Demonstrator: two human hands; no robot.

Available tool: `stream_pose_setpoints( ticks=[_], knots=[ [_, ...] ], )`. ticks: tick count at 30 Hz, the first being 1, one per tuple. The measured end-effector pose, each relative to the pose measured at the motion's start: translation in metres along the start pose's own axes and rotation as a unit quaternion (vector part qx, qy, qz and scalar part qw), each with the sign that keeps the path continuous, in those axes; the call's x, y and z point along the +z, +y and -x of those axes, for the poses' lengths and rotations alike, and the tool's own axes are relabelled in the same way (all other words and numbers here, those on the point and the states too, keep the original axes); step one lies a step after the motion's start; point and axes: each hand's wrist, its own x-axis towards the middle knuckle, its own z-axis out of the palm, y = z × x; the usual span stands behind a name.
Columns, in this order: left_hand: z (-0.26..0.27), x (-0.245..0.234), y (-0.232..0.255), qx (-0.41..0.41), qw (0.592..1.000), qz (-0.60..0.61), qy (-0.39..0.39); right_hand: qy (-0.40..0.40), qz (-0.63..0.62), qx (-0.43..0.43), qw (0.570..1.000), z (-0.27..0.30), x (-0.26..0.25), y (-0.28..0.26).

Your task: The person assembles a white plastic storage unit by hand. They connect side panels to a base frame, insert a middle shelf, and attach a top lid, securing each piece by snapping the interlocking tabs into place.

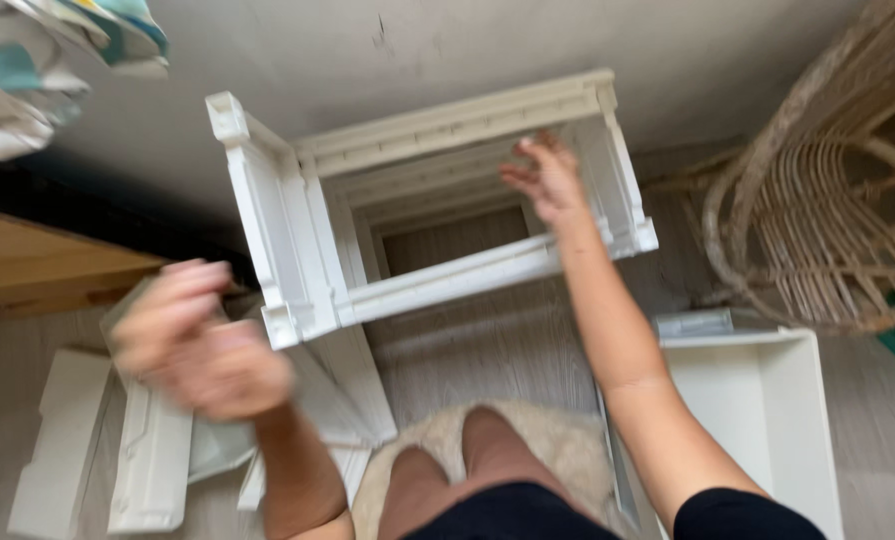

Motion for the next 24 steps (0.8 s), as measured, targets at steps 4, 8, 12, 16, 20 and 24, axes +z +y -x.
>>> stream_pose_setpoints(
  ticks=[4,8,12,16,20,24],
  knots=[
    [0.079,0.075,0.042,-0.161,0.917,-0.008,-0.366,0.115,0.065,-0.166,0.977,0.075,-0.121,-0.029],
    [0.140,0.133,0.025,-0.087,0.851,-0.117,-0.504,0.242,0.140,-0.224,0.934,0.121,-0.194,-0.006],
    [0.187,0.166,0.010,-0.023,0.812,-0.225,-0.538,0.214,0.308,-0.222,0.900,0.133,-0.199,0.046],
    [0.245,0.122,0.012,-0.074,0.874,-0.008,-0.481,0.110,0.352,-0.186,0.911,0.142,-0.158,0.108],
    [0.311,0.022,0.002,-0.173,0.810,-0.029,-0.560,-0.020,0.465,-0.051,0.884,0.159,-0.088,0.181],
    [0.380,-0.130,-0.018,-0.293,0.794,-0.199,-0.494,-0.177,0.561,0.015,0.809,0.180,-0.015,0.260]
  ],
)
